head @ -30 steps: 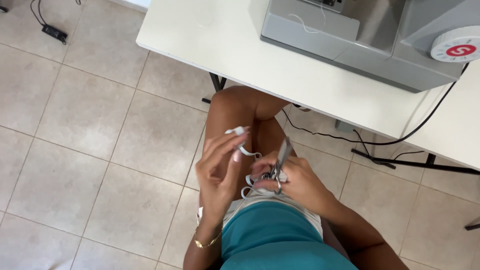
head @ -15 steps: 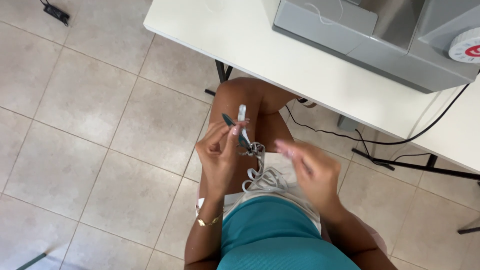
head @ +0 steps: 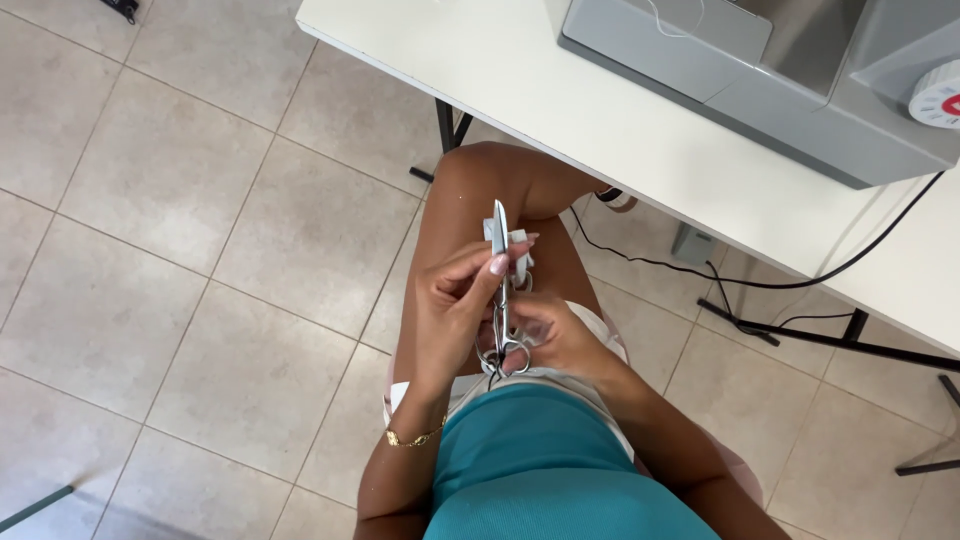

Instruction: A person pulls a strip of white elastic material from a sewing machine area and cuts it to length using scissors.

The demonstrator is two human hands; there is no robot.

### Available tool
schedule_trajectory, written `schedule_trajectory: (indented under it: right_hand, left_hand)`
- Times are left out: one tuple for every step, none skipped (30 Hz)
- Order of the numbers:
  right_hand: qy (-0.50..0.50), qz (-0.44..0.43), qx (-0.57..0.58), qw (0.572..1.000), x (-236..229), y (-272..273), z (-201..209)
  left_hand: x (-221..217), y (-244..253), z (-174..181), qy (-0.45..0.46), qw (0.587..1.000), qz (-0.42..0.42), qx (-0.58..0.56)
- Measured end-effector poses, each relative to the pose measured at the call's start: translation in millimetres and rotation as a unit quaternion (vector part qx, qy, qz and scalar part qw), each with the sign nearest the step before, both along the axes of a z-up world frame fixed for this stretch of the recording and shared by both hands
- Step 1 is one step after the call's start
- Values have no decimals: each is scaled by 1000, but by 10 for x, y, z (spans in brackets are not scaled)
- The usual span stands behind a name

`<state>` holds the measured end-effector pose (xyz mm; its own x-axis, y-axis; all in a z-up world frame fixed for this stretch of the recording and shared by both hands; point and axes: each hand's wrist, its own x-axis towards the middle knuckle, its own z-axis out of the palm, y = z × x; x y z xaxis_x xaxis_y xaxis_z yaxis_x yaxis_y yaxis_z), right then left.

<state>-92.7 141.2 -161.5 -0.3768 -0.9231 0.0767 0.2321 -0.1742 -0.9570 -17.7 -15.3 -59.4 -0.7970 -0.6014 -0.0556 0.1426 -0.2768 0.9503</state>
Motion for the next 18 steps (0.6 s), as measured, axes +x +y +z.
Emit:
schedule_trajectory:
  right_hand:
    - [36,-22,-17,999,-34,-47,122]
    - [73,-44,-35,996,-67,-94,244]
    - [74,-45,-35,996,-48,-58,358]
    - [58,-53,-40,996,-26,-23,473]
    - [41,-59,-45,996,0,9,587]
    - [41,-58,-46,996,-45,69,530]
    - [53,-96,-49,993,-89,138,473]
    - [65,-133,-52,988,-134,207,416]
    - [65,-134,-51,988,-119,208,458]
    - [92,-211,-38,972,-106,213,502]
    - [119,-289,-25,950,-97,212,543]
    - [119,-291,-26,949,-92,167,549]
    - [136,-300,-32,944,-92,114,553]
    - [153,-309,-38,938,-93,61,559]
    - [153,-310,-40,938,-59,8,654]
    - [190,-324,-24,927,-24,-46,750]
    - [227,-336,-8,914,8,-100,846]
    - [227,-336,-9,914,21,-131,836]
  left_hand:
    - [4,12,29,20,999,5,-24]
    - [9,25,58,40,998,10,-48]
    - [15,23,76,41,998,10,-49]
    - [24,20,93,32,996,26,-81]
    - [39,17,113,23,992,43,-114]
    - [50,18,89,24,992,44,-114]
    - [62,26,62,45,992,62,-99]
    - [74,36,35,67,991,81,-84]
    - [84,58,39,67,991,81,-84]
    - [93,84,45,74,990,85,-85]
    - [93,103,52,82,989,88,-88]
    - [99,129,69,83,989,86,-89]
    - [99,149,86,83,988,85,-96]
    - [99,168,103,83,987,85,-103]
    - [98,185,142,84,987,84,-104]
    - [99,201,180,82,986,86,-116]
    - [99,218,218,81,985,88,-128]
    - [103,224,221,81,984,88,-129]
